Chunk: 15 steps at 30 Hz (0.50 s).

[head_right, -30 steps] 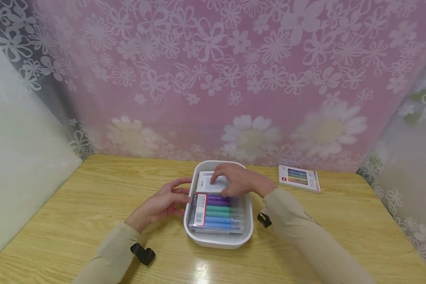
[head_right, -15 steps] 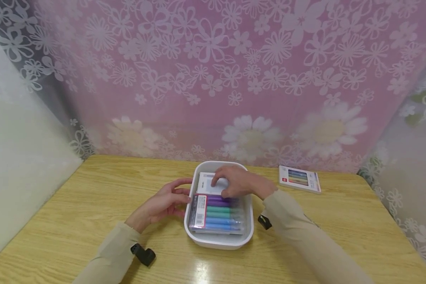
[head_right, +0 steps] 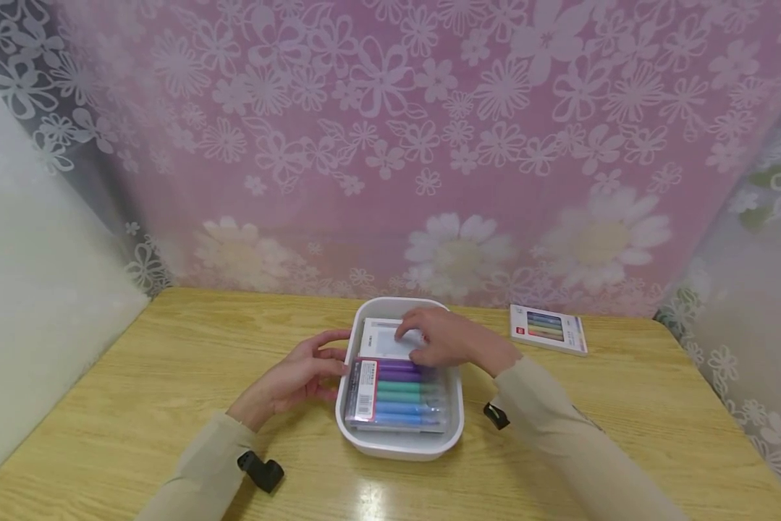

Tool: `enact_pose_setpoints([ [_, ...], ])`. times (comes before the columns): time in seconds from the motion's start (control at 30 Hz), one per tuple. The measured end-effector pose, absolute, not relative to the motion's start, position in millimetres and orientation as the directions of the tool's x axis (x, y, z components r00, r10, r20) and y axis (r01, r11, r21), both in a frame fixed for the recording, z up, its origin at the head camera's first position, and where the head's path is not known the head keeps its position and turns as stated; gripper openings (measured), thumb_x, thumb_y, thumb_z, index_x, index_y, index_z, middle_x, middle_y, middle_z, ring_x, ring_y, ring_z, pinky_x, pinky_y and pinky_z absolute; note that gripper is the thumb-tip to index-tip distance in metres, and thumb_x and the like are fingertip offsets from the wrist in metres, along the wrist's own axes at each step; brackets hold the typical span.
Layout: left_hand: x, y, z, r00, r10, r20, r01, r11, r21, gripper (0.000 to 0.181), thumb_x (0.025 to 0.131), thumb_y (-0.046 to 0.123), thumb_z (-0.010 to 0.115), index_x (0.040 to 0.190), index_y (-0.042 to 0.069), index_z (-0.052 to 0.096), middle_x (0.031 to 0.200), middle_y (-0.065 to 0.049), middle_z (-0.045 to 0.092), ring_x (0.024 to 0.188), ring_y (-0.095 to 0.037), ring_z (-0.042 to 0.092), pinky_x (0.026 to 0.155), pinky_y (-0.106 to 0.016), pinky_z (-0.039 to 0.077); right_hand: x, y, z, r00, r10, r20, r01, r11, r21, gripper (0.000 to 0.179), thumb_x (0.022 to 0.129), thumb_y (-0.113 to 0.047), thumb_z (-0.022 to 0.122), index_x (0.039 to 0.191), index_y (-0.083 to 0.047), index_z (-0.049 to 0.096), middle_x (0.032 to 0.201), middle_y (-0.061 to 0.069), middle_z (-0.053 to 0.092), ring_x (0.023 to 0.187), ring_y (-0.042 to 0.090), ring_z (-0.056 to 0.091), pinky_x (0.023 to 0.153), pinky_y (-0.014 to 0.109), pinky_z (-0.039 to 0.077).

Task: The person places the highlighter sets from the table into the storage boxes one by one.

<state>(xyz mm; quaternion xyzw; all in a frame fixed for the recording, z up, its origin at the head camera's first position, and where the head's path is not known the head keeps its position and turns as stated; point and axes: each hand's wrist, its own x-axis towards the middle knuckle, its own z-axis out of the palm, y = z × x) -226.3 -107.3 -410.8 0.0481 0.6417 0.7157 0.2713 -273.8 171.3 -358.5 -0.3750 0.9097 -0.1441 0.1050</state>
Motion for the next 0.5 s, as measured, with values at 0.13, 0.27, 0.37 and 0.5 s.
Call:
enact_pose_setpoints([
  [0.13, -226, -107, -411, -0.849, 0.449, -0.278, -0.325, -0.029, 0.945, 0.071, 0.092, 0.005, 0.066, 0.155, 0.012, 0.035, 0.13, -0.017, 0.059, 0.098, -0.02, 0.068, 0.067, -0.031, 0.063, -270, 174, -358, -0.714, -0.697, -0.069, -0.639, 0.689, -0.342, 0.035, 0.093, -0.022, 0.066, 0.128, -0.016, 0.069, 0.151, 0.021, 0.052, 0.137, 0.044, 0.051, 0.111, 0.059, 0.046],
  [0.27, -226, -107, -412, -0.851, 0.444, -0.281, -0.327, -0.028, 0.944, 0.071, 0.092, 0.004, 0.066, 0.155, 0.012, 0.036, 0.127, -0.015, 0.06, 0.098, -0.019, 0.067, 0.067, -0.031, 0.063, -263, 178, -354, -0.724, -0.689, -0.04, -0.64, 0.692, -0.334, 0.038, 0.094, -0.024, 0.066, 0.131, -0.014, 0.068, 0.151, 0.02, 0.052, 0.137, 0.044, 0.052, 0.112, 0.059, 0.045],
  [0.37, -226, -107, -413, -0.853, 0.439, -0.284, -0.33, -0.031, 0.943, 0.071, 0.091, 0.004, 0.067, 0.155, 0.013, 0.036, 0.124, -0.013, 0.06, 0.099, -0.019, 0.066, 0.067, -0.031, 0.063, -257, 182, -350, -0.731, -0.683, -0.009, -0.645, 0.694, -0.32, 0.041, 0.094, -0.026, 0.067, 0.133, -0.013, 0.067, 0.152, 0.02, 0.052, 0.136, 0.044, 0.053, 0.11, 0.06, 0.046],
  [0.5, -225, -107, -412, -0.855, 0.436, -0.282, -0.328, -0.032, 0.944, 0.071, 0.091, 0.005, 0.067, 0.155, 0.014, 0.036, 0.123, -0.012, 0.06, 0.098, -0.019, 0.067, 0.067, -0.031, 0.063, -246, 189, -347, -0.75, -0.66, 0.031, -0.638, 0.712, -0.293, 0.047, 0.094, -0.032, 0.067, 0.137, -0.014, 0.064, 0.154, 0.019, 0.05, 0.138, 0.046, 0.051, 0.109, 0.063, 0.045],
])
